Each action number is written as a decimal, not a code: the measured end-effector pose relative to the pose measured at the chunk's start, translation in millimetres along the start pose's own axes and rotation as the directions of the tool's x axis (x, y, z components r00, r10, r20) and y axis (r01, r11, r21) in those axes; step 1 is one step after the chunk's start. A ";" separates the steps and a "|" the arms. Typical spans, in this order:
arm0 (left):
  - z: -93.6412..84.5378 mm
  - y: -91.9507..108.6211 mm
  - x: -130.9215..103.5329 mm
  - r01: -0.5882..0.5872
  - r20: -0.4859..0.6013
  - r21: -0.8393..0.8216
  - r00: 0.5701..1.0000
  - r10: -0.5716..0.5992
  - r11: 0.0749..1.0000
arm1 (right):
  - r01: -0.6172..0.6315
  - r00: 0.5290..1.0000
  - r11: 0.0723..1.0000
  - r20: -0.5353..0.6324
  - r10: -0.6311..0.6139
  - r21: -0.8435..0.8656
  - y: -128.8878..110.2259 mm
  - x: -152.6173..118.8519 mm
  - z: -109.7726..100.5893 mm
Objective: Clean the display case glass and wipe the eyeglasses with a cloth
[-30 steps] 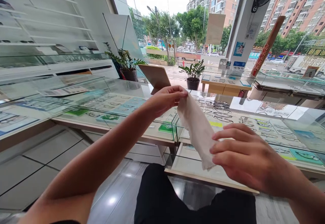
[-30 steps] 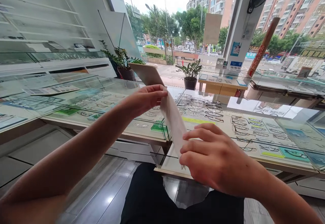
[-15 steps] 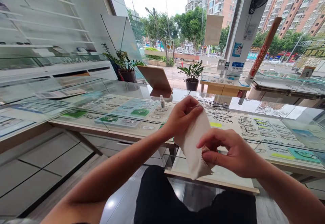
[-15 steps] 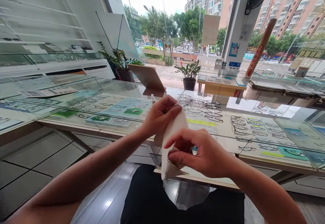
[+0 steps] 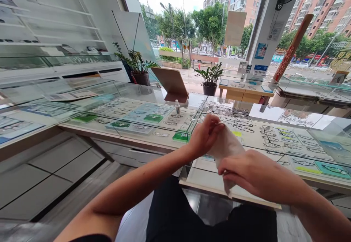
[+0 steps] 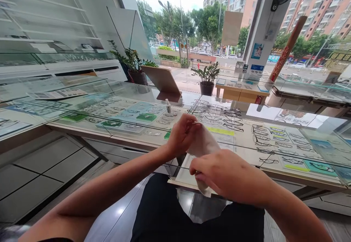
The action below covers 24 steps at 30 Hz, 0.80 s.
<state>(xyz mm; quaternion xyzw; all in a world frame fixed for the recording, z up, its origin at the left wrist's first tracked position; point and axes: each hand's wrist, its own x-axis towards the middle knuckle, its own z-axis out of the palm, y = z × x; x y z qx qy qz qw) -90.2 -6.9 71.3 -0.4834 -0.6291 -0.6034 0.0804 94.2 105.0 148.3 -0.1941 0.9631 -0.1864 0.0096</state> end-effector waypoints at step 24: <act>-4.3 22.4 -4.9 0.454 0.377 -0.520 0.882 -0.283 0.724 | -0.203 0.749 0.934 -0.568 0.342 0.294 36.8 28.1 4.2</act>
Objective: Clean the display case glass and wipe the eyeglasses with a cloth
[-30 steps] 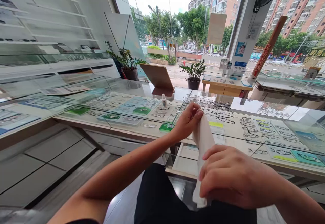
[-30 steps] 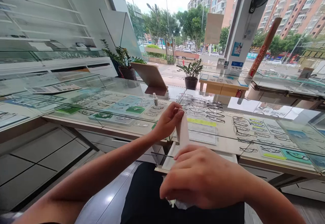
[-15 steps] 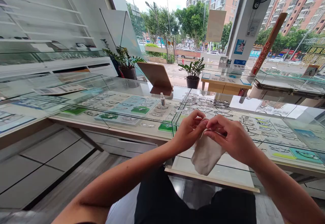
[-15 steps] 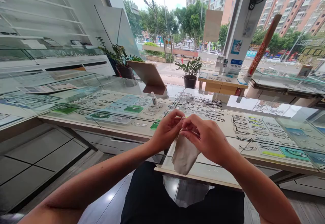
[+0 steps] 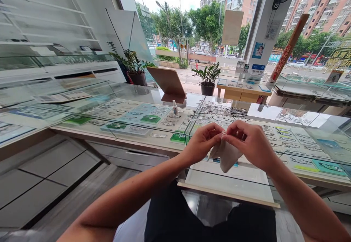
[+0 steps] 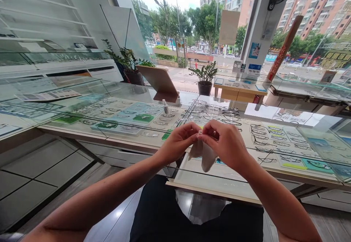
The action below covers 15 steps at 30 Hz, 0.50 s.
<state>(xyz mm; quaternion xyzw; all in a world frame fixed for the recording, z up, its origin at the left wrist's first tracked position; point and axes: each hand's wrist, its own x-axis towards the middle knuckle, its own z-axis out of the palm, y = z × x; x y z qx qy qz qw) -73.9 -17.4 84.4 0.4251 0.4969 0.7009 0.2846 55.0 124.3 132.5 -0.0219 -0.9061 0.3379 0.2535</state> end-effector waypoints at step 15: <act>-3.2 -3.7 0.8 -0.093 -0.002 0.126 0.996 0.094 0.988 | -0.013 0.999 0.997 -0.033 0.010 -0.080 0.2 2.6 -3.2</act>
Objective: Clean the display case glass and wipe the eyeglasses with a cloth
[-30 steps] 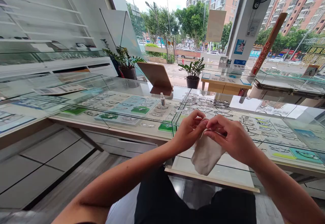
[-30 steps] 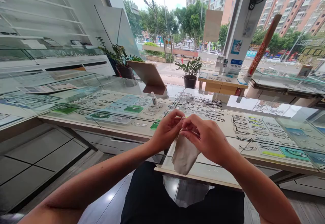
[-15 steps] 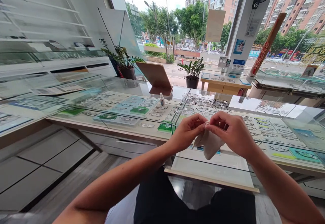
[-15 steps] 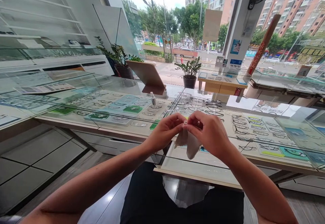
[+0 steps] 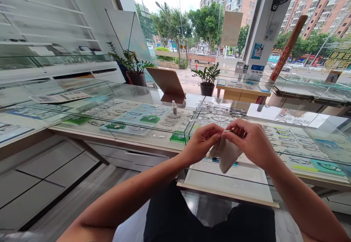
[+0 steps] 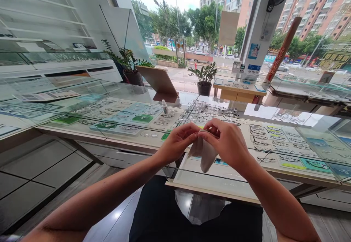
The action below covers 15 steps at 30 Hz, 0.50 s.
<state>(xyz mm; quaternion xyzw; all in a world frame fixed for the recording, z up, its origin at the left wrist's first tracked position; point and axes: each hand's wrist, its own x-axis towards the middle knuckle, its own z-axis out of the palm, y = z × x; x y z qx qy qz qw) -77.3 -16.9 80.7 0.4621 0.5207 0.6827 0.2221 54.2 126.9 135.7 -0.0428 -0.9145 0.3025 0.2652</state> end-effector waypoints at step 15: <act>7.2 -28.1 -17.3 -0.218 -0.064 0.419 0.961 0.268 0.881 | 0.157 0.984 0.983 -0.072 -0.164 -0.100 -0.3 4.3 -20.8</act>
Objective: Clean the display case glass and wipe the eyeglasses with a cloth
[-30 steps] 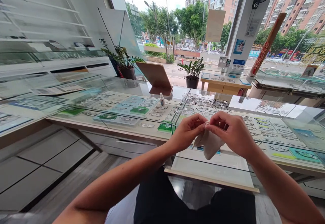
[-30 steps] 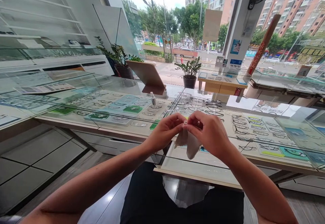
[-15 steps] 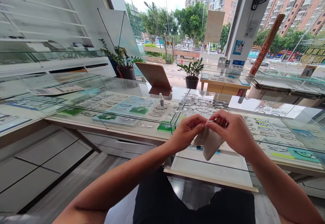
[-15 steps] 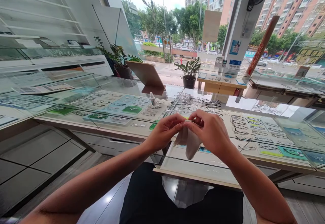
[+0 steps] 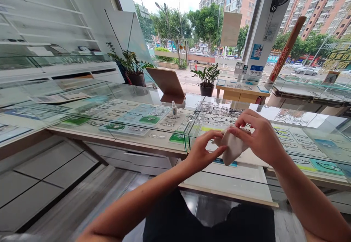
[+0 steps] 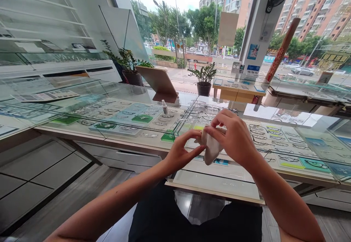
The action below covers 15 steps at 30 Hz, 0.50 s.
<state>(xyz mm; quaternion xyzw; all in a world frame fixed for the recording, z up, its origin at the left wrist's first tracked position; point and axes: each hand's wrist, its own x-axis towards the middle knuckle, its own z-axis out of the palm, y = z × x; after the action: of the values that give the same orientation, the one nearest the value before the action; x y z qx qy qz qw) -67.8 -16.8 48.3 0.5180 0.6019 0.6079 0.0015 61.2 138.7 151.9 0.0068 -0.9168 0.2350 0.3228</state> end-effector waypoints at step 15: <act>-2.8 0.0 5.1 0.055 0.193 -0.050 0.980 -0.044 0.997 | 0.108 0.982 0.991 0.148 -0.118 0.076 13.8 -1.6 -18.4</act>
<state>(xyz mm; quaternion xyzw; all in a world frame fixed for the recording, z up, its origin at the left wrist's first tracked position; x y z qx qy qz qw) -71.9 -15.6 52.2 0.5588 0.5947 0.5710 0.0889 71.1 158.8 157.6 0.0877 -0.9284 0.2460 0.2643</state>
